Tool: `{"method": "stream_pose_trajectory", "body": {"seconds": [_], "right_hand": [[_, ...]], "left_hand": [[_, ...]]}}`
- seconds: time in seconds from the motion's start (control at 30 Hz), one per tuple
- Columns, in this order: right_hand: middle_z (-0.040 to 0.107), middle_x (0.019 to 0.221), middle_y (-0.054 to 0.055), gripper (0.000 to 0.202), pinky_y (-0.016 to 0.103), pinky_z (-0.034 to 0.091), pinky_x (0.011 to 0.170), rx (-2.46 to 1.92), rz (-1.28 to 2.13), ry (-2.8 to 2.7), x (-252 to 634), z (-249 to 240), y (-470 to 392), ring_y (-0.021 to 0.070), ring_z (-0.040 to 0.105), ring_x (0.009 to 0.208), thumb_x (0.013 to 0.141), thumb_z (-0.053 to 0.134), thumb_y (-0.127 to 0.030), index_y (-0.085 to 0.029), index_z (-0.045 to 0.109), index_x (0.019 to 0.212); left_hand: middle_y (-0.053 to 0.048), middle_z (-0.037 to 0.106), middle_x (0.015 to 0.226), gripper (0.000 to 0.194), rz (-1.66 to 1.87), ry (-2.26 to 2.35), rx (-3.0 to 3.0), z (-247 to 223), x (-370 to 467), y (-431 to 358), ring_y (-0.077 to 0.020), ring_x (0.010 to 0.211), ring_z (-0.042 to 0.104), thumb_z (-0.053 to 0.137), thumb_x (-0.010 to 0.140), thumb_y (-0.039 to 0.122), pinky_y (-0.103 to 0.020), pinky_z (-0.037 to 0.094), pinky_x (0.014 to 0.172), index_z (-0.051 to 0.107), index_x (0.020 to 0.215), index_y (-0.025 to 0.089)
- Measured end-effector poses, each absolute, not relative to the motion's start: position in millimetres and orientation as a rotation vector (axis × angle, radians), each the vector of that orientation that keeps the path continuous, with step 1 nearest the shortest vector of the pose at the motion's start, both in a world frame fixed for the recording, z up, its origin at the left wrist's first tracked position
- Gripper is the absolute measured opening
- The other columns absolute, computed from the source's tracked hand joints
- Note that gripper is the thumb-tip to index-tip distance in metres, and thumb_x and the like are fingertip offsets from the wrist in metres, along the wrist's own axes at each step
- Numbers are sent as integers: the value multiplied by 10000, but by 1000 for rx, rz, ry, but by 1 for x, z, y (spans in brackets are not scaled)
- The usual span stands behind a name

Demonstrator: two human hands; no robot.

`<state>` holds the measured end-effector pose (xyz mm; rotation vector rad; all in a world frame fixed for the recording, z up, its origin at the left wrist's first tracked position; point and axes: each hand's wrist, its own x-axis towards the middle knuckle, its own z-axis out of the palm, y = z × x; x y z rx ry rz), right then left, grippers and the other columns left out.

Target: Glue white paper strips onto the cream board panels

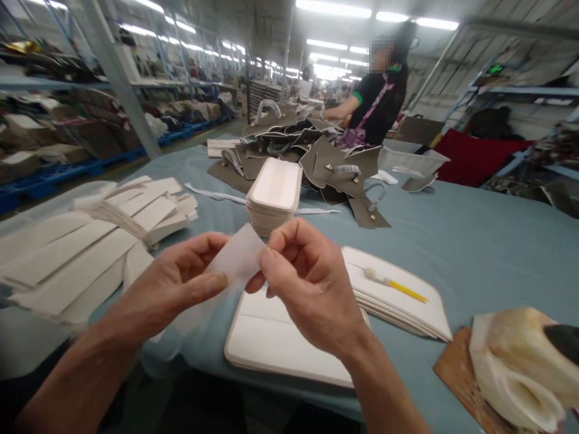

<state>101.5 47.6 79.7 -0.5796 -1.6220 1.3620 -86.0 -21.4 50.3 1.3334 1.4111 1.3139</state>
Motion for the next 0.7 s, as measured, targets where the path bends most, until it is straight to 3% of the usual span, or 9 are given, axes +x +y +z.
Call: {"method": "stream_pose_trajectory", "body": {"seconds": [0.1, 0.27, 0.37, 0.47, 0.57, 0.7], "right_hand": [[666, 556, -25, 240, 198, 480, 448, -599, 1432, -1623, 123, 73, 43, 115, 612, 484, 836, 704, -362, -235, 531, 730], [649, 588, -25, 274, 189, 477, 493, -773, 1614, -1592, 141, 40, 30, 96, 576, 515, 827, 734, -390, -208, 545, 751], [629, 661, -16, 404, 221, 503, 530, -905, 1676, -1478, 144, 13, 12, 116, 582, 576, 859, 704, -579, -191, 596, 826], [685, 819, 47, 648, 276, 539, 626, -1043, 1647, -1375, 150, -12, -9, 184, 661, 754, 908, 517, -782, -168, 656, 1065], [714, 894, 71, 620, 305, 533, 738, -1087, 1648, -1453, 154, -28, -28, 207, 671, 840, 954, 498, -736, -166, 685, 1106], [670, 777, 33, 460, 275, 482, 684, -1142, 1550, -1491, 147, -35, -42, 175, 604, 736, 950, 590, -616, -180, 665, 822]], "left_hand": [[-16, 667, 688, 479, 1137, 1334, 1174, 42, -66, -36, -153, 588, 575, 729, 756, 675, -251, 440, 536, 652, 776, 202], [26, 545, 602, 544, 944, 1378, 1008, 15, -29, -77, -96, 531, 433, 700, 782, 721, -203, 313, 491, 613, 765, 184], [16, 586, 636, 560, 960, 1382, 862, -3, -4, -93, -91, 559, 474, 726, 774, 719, -181, 349, 522, 652, 850, 170], [-22, 683, 715, 618, 1088, 1354, 648, -23, 15, -99, -117, 576, 563, 756, 742, 729, -187, 421, 530, 683, 997, 171], [-35, 709, 728, 605, 1271, 1363, 541, -42, 30, -100, -147, 605, 622, 777, 752, 689, -207, 482, 551, 702, 1052, 168], [-47, 733, 762, 517, 1450, 1384, 614, -57, 56, -99, -161, 659, 656, 818, 743, 622, -210, 519, 610, 745, 941, 150]]}}
